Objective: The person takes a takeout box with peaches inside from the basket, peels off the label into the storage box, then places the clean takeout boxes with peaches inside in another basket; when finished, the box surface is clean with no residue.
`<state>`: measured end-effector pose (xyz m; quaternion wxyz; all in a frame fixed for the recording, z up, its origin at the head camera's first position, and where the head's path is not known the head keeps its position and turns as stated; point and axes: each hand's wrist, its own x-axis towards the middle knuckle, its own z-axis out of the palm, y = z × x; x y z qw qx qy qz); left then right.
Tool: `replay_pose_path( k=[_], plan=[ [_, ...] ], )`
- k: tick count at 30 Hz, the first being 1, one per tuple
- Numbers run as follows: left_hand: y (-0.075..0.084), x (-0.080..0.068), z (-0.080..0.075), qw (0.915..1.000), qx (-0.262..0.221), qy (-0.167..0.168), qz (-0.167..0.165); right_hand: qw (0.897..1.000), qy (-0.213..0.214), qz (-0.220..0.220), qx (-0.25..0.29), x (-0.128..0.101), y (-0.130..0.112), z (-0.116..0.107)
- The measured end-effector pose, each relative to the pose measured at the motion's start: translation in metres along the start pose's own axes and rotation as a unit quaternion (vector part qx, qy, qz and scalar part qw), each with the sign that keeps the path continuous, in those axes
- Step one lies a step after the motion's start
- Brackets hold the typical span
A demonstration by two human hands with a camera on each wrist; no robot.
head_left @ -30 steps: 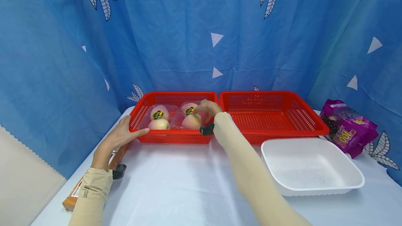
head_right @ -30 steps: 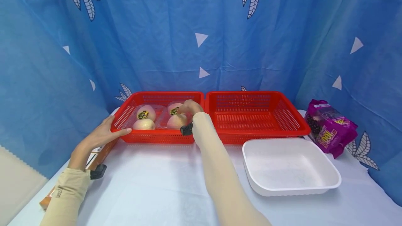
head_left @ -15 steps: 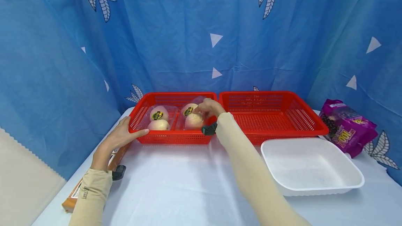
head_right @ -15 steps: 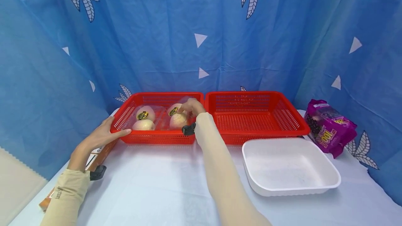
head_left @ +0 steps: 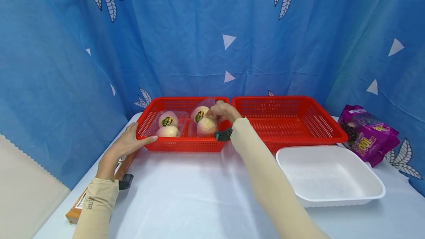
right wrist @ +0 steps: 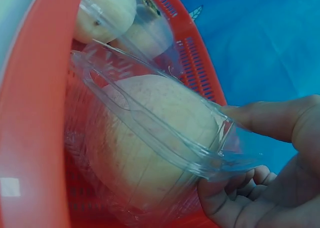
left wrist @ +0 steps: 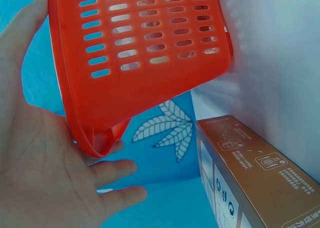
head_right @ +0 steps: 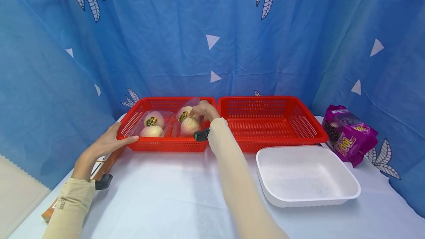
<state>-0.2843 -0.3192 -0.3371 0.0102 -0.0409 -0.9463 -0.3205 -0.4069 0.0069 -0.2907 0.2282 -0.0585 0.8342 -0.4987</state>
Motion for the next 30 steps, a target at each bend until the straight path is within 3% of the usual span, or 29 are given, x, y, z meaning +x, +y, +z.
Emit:
replay_pose_path(
  k=[11, 30],
  plan=[
    [0.0, 0.0, -0.001, 1.0, -0.003, 0.002, 0.004, 0.998, 0.01, -0.041, 0.044, -0.004, -0.009, -0.014],
    [-0.001, -0.001, -0.002, 0.9999, -0.011, -0.005, -0.001, 0.989, -0.031, -0.114, 0.09, -0.034, -0.016, -0.049]
  ],
)
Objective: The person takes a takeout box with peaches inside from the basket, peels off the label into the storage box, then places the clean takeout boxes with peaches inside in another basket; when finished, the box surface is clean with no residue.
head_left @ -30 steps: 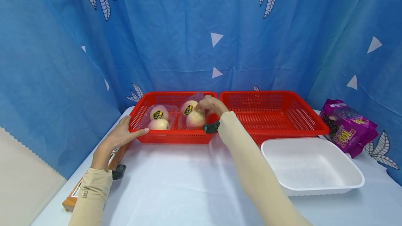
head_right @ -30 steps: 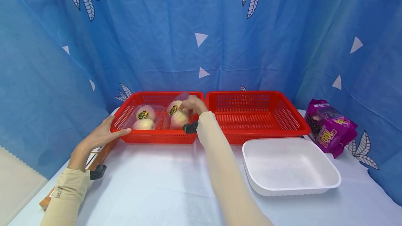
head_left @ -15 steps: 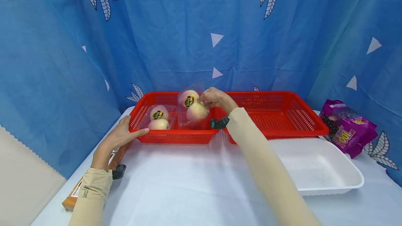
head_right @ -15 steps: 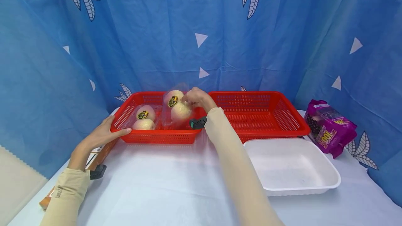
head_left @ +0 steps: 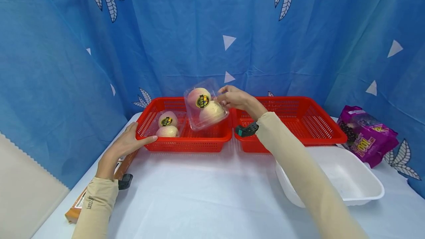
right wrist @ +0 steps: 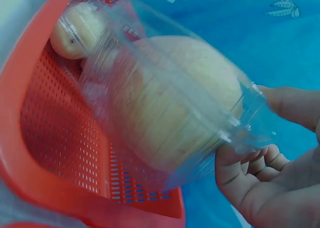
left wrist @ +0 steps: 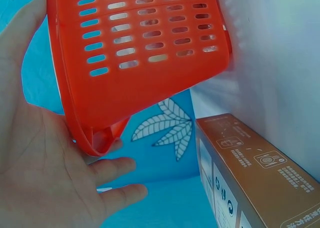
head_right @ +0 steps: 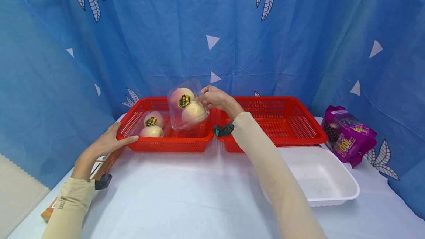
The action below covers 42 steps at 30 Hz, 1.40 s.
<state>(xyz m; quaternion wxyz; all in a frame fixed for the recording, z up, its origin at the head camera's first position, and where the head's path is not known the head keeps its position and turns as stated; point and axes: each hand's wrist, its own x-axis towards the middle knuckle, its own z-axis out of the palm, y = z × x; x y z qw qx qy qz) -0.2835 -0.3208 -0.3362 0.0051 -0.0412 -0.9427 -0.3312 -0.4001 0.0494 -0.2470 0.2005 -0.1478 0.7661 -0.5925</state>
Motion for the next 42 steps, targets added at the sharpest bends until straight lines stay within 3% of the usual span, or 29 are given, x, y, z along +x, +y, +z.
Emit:
replay_pose_path(
  k=[7, 19, 29, 37, 42],
  plan=[
    [-0.001, 0.001, -0.001, 1.0, 0.0, -0.002, -0.004, 0.999, -0.02, -0.032, 0.004, -0.018, -0.007, -0.008],
    [0.001, 0.001, 0.001, 1.0, 0.005, -0.001, -0.005, 0.991, -0.113, -0.075, 0.005, -0.041, -0.005, -0.019],
    [0.001, -0.002, 0.002, 0.9998, -0.009, -0.002, -0.016, 0.973, -0.22, -0.055, -0.039, -0.064, 0.003, -0.022],
    [0.002, -0.004, 0.002, 1.0, -0.007, 0.002, -0.004, 0.96, -0.256, -0.066, -0.094, -0.08, 0.012, -0.024],
    [0.004, -0.003, 0.0, 0.9997, 0.023, 0.005, -0.003, 0.95, -0.289, -0.068, -0.102, -0.089, 0.019, -0.026]
  ],
)
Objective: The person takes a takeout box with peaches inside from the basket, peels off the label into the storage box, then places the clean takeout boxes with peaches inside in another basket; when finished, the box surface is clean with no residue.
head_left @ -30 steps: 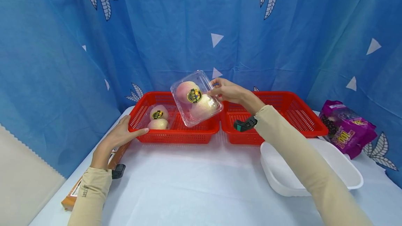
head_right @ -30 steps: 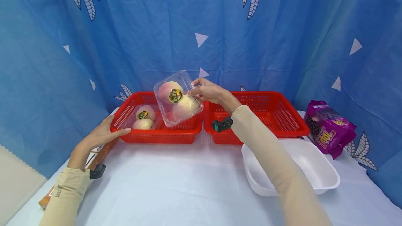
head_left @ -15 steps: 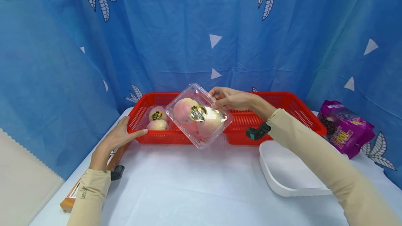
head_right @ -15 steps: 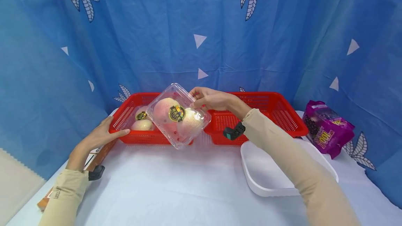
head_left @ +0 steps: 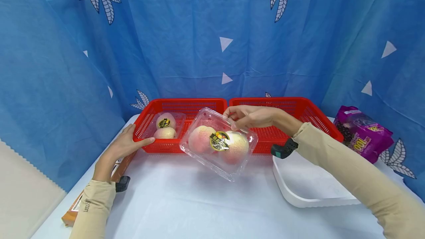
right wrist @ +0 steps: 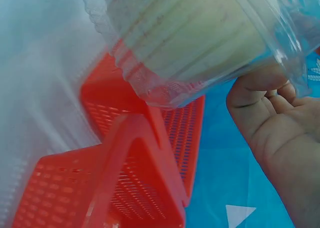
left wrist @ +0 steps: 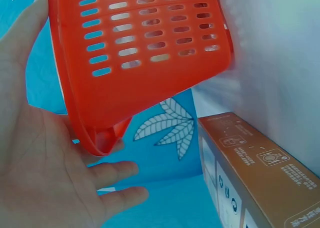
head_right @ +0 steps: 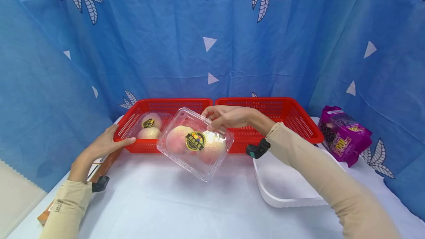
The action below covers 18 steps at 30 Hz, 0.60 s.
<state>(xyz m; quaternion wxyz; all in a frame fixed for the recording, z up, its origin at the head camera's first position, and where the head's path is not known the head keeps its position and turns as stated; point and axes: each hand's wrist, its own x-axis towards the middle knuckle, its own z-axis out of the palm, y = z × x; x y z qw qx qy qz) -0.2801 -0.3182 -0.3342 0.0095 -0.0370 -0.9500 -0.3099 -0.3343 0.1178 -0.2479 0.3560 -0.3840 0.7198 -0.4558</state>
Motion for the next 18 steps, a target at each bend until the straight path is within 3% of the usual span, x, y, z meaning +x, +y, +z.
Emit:
replay_pose_path(
  k=[9, 14, 18],
  plan=[
    [0.011, -0.003, -0.004, 0.9988, 0.042, 0.007, 0.023, 0.998, -0.057, 0.007, 0.02, -0.01, 0.019, 0.011],
    [0.033, -0.01, -0.005, 0.9962, 0.068, 0.003, 0.053, 0.998, -0.067, 0.017, 0.0, -0.01, 0.028, 0.017],
    [0.057, -0.016, 0.001, 0.996, 0.03, -0.017, 0.082, 0.996, -0.082, 0.021, -0.004, -0.009, 0.035, 0.021]
  ],
)
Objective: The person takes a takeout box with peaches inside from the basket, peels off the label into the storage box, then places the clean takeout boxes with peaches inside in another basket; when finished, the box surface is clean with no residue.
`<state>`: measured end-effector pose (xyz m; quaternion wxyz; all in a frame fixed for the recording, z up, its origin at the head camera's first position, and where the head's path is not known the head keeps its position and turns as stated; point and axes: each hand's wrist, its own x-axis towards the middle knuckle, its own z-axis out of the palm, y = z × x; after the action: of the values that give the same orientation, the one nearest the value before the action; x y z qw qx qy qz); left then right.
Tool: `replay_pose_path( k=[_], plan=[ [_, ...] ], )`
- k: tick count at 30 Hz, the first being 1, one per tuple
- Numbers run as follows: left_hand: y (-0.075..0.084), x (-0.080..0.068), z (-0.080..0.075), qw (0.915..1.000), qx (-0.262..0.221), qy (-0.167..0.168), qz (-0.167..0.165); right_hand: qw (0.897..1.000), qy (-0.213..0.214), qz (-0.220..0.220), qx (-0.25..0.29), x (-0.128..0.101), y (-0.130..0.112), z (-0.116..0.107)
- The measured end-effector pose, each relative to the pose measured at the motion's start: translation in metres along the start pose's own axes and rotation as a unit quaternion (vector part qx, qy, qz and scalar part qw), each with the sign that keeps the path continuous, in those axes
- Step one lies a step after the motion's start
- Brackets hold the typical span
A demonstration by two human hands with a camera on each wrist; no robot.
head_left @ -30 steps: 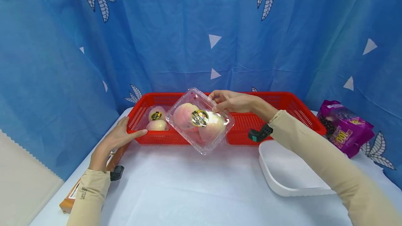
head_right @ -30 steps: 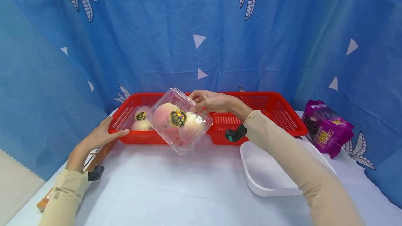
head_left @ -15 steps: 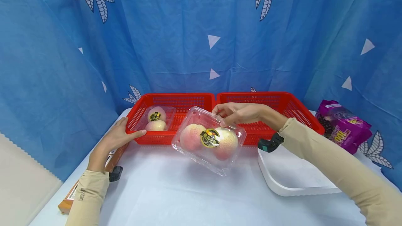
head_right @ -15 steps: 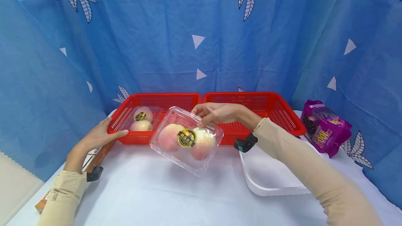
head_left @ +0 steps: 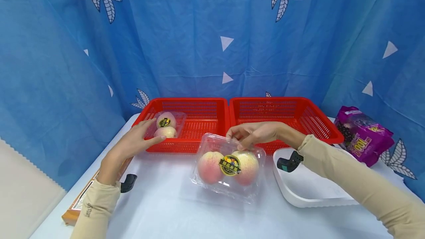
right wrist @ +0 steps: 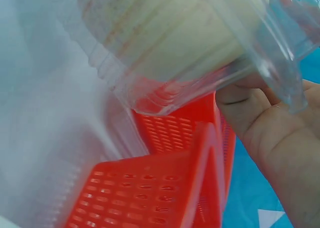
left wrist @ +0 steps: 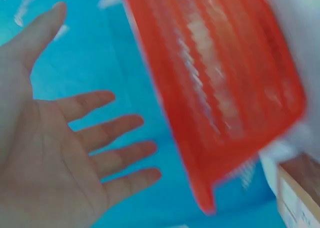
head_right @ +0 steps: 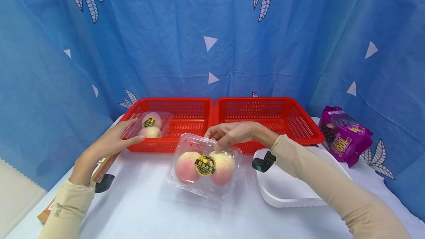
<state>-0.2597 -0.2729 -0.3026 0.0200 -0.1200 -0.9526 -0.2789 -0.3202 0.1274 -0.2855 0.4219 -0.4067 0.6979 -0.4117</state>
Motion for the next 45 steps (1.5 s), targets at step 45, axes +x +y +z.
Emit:
replay_pose_path(
  k=[45],
  plan=[
    [0.065, 0.006, 0.106, 0.9742, -0.055, -0.163, 0.146, 0.964, 0.125, 0.043, -0.229, 0.002, 0.022, 0.037]
  ],
)
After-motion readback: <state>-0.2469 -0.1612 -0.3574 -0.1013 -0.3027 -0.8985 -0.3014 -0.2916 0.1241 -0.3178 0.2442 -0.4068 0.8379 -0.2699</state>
